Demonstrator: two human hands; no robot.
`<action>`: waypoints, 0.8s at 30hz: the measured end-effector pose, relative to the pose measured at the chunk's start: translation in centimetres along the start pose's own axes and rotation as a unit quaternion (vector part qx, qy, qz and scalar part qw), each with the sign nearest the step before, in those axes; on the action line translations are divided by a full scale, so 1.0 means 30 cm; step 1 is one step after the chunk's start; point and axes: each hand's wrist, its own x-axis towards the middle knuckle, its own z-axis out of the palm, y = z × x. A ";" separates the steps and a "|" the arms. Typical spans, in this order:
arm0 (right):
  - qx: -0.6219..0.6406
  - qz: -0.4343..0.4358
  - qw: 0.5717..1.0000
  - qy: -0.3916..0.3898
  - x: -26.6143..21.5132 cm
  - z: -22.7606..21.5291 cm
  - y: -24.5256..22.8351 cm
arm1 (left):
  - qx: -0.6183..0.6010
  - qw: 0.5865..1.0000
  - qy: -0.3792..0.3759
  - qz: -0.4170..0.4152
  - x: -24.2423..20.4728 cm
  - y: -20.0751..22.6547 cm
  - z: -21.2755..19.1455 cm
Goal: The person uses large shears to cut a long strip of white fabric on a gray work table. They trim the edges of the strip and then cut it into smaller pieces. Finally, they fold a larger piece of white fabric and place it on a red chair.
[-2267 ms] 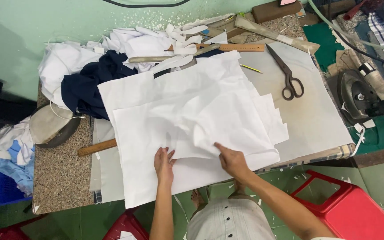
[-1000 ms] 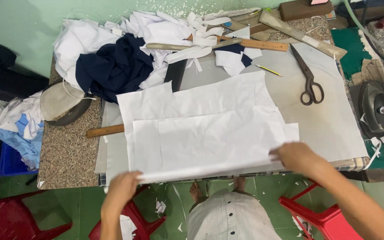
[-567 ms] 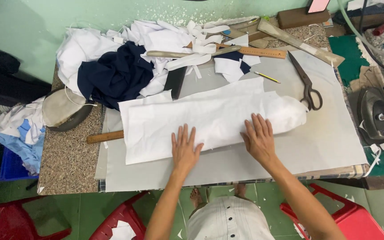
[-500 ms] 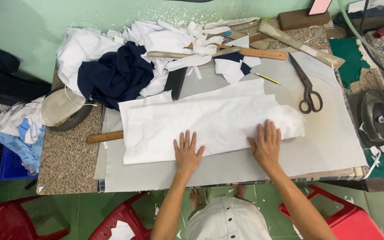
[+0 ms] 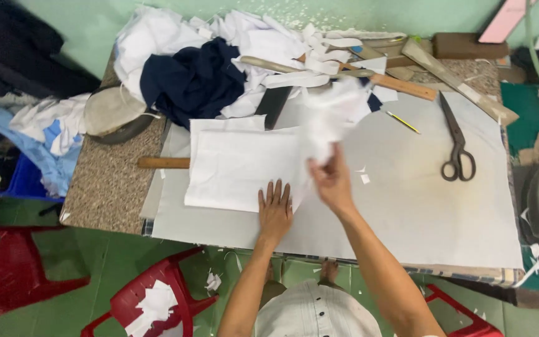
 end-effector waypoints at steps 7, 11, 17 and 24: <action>-0.336 -0.070 0.939 0.023 -0.004 0.273 0.387 | -0.087 0.984 0.011 -0.154 -0.369 0.031 -0.311; -0.211 0.139 0.968 -0.003 0.033 0.347 0.398 | -0.153 0.958 0.110 -0.216 -0.720 -0.022 -0.231; 0.149 0.244 0.947 -0.148 -0.363 0.582 0.253 | -0.524 0.663 0.312 -0.434 -1.042 -0.191 -0.191; -0.013 0.229 0.730 -0.644 -1.123 0.852 0.365 | -0.708 0.408 0.397 -0.417 -1.308 -0.477 -0.293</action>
